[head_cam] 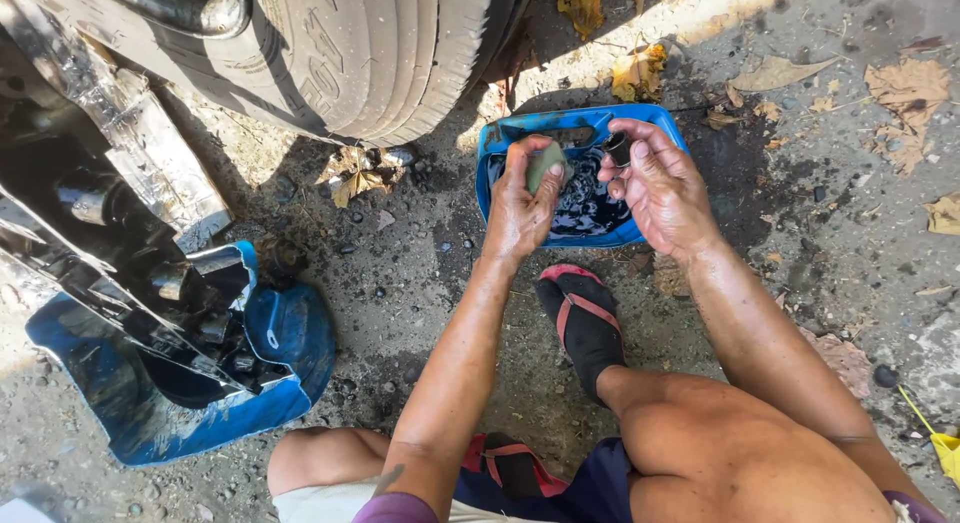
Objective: Cleaning and inspecting small engine components in a tray of fluid
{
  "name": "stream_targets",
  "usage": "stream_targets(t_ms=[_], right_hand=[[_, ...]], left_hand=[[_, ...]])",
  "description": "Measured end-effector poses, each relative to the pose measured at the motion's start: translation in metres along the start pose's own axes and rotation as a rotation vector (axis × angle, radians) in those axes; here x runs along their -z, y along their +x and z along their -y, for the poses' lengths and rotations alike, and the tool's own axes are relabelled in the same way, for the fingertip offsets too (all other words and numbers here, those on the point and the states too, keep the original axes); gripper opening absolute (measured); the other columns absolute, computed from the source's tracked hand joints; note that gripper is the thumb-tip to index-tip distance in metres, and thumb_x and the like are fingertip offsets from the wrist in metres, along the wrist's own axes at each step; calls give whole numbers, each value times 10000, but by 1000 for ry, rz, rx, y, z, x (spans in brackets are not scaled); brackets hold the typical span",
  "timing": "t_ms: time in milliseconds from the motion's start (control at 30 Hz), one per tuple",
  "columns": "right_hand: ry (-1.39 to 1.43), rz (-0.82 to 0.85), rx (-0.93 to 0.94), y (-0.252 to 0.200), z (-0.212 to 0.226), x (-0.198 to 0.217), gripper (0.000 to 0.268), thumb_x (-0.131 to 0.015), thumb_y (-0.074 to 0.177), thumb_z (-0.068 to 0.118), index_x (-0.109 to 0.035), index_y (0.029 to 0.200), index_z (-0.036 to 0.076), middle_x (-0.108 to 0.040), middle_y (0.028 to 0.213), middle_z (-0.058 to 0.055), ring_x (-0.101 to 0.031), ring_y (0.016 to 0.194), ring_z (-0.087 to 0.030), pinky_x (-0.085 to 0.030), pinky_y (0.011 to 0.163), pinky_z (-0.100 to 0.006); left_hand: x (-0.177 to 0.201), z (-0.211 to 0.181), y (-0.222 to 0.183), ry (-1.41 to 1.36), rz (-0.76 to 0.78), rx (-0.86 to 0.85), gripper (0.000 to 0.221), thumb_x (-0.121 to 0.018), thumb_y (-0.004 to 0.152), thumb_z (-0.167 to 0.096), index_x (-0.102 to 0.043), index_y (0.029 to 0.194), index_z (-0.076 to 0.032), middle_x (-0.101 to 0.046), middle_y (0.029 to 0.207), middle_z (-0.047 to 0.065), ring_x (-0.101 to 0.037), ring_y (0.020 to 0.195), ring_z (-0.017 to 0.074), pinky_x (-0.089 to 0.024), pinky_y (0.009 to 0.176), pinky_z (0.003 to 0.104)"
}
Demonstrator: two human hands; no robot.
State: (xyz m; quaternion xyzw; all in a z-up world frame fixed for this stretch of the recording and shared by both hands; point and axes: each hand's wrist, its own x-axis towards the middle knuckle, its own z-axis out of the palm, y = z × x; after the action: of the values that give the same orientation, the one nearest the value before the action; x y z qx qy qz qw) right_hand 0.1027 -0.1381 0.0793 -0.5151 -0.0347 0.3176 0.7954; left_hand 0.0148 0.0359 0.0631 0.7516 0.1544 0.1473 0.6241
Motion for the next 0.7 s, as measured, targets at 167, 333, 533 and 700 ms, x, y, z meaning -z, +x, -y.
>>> stream_targets(t_ms=[167,333,533,700], right_hand=[[-203,14,144,-4,2,-6,393,-556,1086,227,-540,1425,29,-626,1132,-125,-634,996,-149,-483,737,-177],[-356,19,271,3,-18,11,379,-642,1046,113,-586,1393,-31,-640,1124,-179,-661,999,-196,-518,750,-216],[-258,114,411,4,-18,7,345,-638,990,-27,-568,1316,-117,-628,1194,-239,-672,1013,-240,-599,839,-340],[-361,150,596,0,13,-12,319,-675,964,0,-574,1225,-151,-592,1215,-286,-638,1128,-345,-565,922,-416]], left_hand=[[3,16,-1,406,156,209,343,-609,982,-420,-592,1245,-200,-742,1013,225,-716,948,498,-545,811,641],[4,-29,0,102,26,-79,267,-698,993,-328,-737,1154,-119,-737,1079,174,-715,1040,386,-581,944,515],[-12,-54,9,-18,-28,-277,333,-834,880,-213,-719,1174,-106,-710,1027,79,-697,795,222,-549,729,346],[-9,-80,10,-15,-57,-439,383,-838,876,-172,-690,1221,-95,-694,1090,101,-681,825,262,-573,765,371]])
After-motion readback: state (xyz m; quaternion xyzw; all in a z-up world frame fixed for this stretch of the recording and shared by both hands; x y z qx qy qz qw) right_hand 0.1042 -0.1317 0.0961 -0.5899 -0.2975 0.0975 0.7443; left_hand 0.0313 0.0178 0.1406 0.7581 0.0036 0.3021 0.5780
